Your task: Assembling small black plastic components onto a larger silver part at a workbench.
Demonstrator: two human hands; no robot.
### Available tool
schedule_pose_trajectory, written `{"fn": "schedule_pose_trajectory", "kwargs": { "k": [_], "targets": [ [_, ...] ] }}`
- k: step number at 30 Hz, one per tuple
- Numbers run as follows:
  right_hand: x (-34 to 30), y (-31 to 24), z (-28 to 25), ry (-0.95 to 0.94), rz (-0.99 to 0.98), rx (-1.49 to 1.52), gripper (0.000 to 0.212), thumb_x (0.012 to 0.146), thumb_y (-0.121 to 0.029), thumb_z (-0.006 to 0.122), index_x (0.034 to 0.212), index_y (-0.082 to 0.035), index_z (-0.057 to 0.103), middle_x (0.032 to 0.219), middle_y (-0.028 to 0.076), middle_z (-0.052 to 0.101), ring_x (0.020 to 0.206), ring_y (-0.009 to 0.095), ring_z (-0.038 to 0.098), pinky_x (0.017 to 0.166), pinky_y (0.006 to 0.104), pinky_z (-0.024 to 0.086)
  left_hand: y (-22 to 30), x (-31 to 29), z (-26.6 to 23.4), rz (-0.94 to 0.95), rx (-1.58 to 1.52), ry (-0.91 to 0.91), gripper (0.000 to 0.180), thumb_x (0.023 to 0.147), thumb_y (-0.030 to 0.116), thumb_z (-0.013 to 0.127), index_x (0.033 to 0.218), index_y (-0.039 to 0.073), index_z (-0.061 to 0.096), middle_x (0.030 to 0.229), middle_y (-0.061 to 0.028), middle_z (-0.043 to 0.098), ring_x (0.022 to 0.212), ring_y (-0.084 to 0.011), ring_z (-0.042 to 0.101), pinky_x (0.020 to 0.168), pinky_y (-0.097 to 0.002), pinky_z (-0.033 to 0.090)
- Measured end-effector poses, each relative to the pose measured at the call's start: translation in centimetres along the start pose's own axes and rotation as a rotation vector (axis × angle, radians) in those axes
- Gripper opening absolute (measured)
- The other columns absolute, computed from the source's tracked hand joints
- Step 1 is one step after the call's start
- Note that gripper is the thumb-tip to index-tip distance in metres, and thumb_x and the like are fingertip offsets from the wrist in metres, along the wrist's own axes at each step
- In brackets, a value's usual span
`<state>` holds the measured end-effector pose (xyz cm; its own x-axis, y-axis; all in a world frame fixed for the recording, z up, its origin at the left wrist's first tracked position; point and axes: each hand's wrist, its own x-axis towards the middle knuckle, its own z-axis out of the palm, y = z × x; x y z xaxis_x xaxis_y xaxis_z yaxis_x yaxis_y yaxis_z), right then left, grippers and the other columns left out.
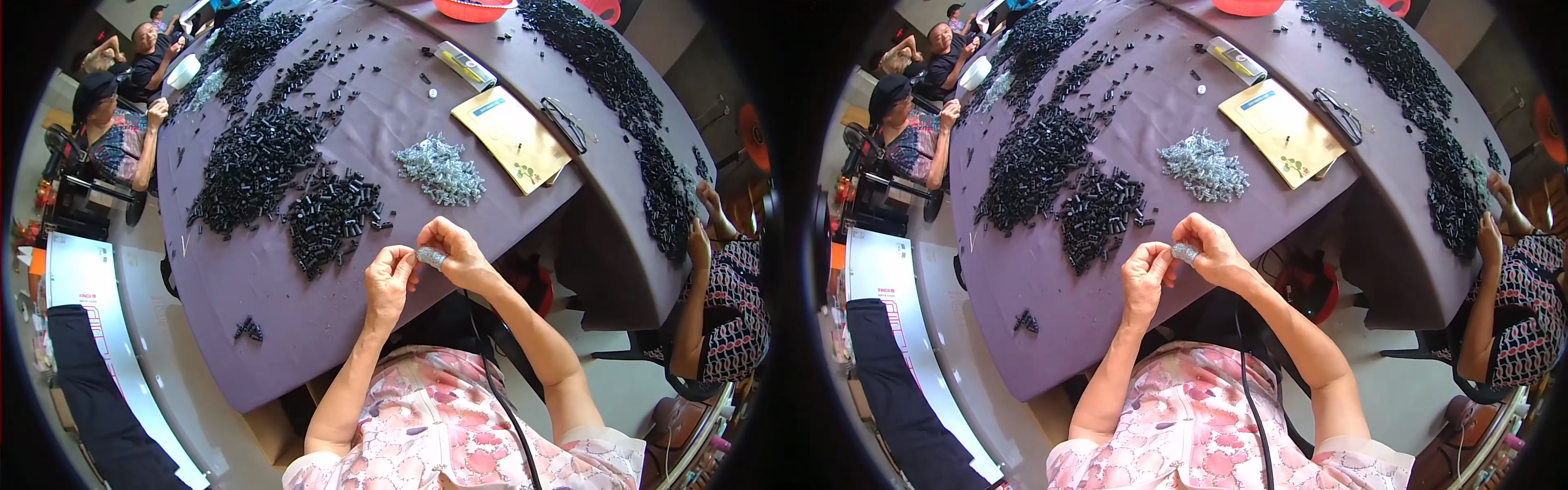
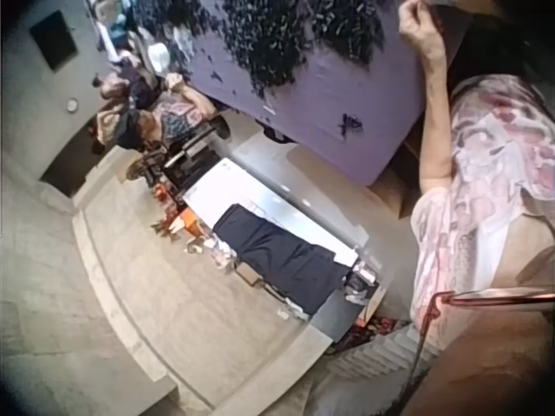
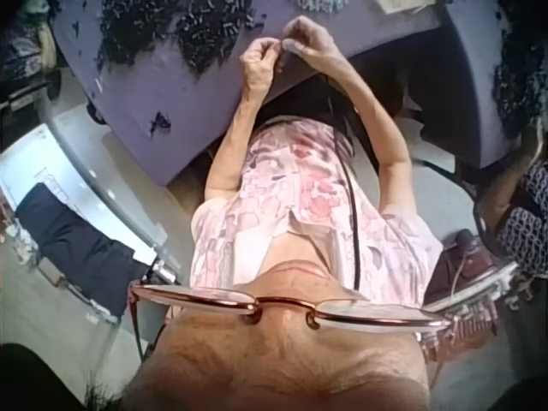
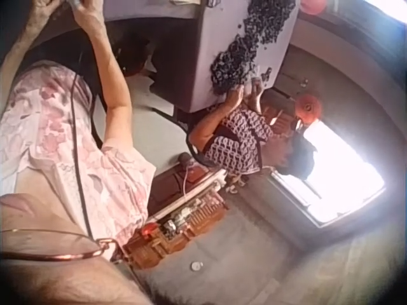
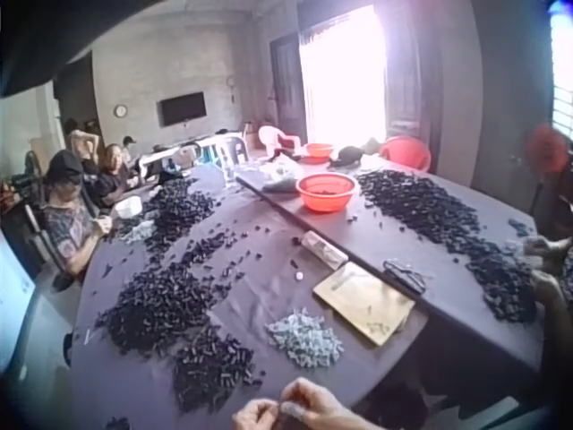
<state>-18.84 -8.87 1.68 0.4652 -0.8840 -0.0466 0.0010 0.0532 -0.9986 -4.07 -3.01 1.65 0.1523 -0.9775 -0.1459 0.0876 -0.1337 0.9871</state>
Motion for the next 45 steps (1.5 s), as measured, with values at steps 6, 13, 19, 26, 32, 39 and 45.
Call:
{"fn": "schedule_pose_trajectory", "kwargs": {
  "k": [6,13,19,26,32,39,45],
  "targets": [
    [1.7,-0.6,-1.7,0.296,-0.357,-0.977,0.027,0.069,0.005,0.056,0.094,-0.006,0.055,0.086,0.012,0.058,0.087,0.032,0.058,0.072,0.0411,0.049,0.3,0.2,0.7,-0.025,0.065,0.03,0.014,0.093,0.018,0.059,0.088,0.005,0.06,0.071,0.0011,0.061,0.053,-0.0026,0.049,0.045,-0.0183,0.04],
    [1.1,-1.3,-1.5,0.27,-0.472,-0.901,0.029,0.067,0.005,0.059,0.093,-0.008,0.064,0.093,0.009,0.062,0.089,0.03,0.06,0.073,0.0391,0.051,0.4,0.1,0.7,-0.042,0.044,0.109,0.017,0.093,0.022,0.06,0.084,0.007,0.059,0.068,0.0017,0.06,0.051,-0.0017,0.047,0.042,-0.0182,0.038],
    [-1.7,-2.1,1.7,0.074,-0.339,-0.448,0.022,0.072,0.008,0.061,0.092,-0.001,0.062,0.083,0.012,0.063,0.074,0.029,0.064,0.062,0.0331,0.05,0.0,-0.4,0.3,0.09,-0.037,0.142,0.021,0.093,0.021,0.061,0.079,0.006,0.06,0.063,0.0046,0.055,0.052,-0.0019,0.04,0.045,-0.0203,0.032],
    [-1.3,-2.2,1.4,0.098,-0.392,-0.448,0.016,0.075,0.007,0.062,0.089,0.0,0.061,0.075,0.01,0.061,0.067,0.023,0.062,0.063,0.0302,0.049,0.8,-1.3,-0.6,0.034,0.112,0.094,0.018,0.092,0.02,0.06,0.083,0.004,0.06,0.063,-0.0014,0.057,0.055,-0.0086,0.05,0.05,-0.0257,0.04],
    [-1.7,-5.2,-2.4,0.281,-0.247,-0.047,0.004,0.087,-0.005,0.058,0.089,-0.003,0.055,0.076,-0.002,0.052,0.065,0.007,0.046,0.059,0.02,0.038,2.1,-1.8,-4.6,0.395,0.815,0.402,0.004,0.084,0.012,0.064,0.087,0.009,0.063,0.08,-0.0085,0.059,0.069,-0.0307,0.06,0.059,-0.0391,0.047],
    [-2.1,-1.8,-0.2,0.113,-0.273,-0.479,0.023,0.089,-0.02,0.057,0.081,0.001,0.051,0.064,0.014,0.048,0.055,0.028,0.048,0.055,0.0358,0.04,1.7,0.2,-6.8,0.417,1.027,0.436,0.016,0.078,0.012,0.069,0.094,0.011,0.065,0.086,-0.0058,0.054,0.078,-0.025,0.058,0.067,-0.0371,0.049],
    [-1.0,-1.1,0.6,0.192,-0.29,-0.427,0.018,0.087,-0.015,0.057,0.082,0.001,0.052,0.067,0.015,0.051,0.057,0.028,0.05,0.056,0.0351,0.041,0.6,1.4,-6.0,0.5,1.2,0.448,0.024,0.075,0.016,0.072,0.098,0.013,0.067,0.084,-0.0024,0.054,0.082,-0.0226,0.055,0.068,-0.0379,0.044]
  ]
}}
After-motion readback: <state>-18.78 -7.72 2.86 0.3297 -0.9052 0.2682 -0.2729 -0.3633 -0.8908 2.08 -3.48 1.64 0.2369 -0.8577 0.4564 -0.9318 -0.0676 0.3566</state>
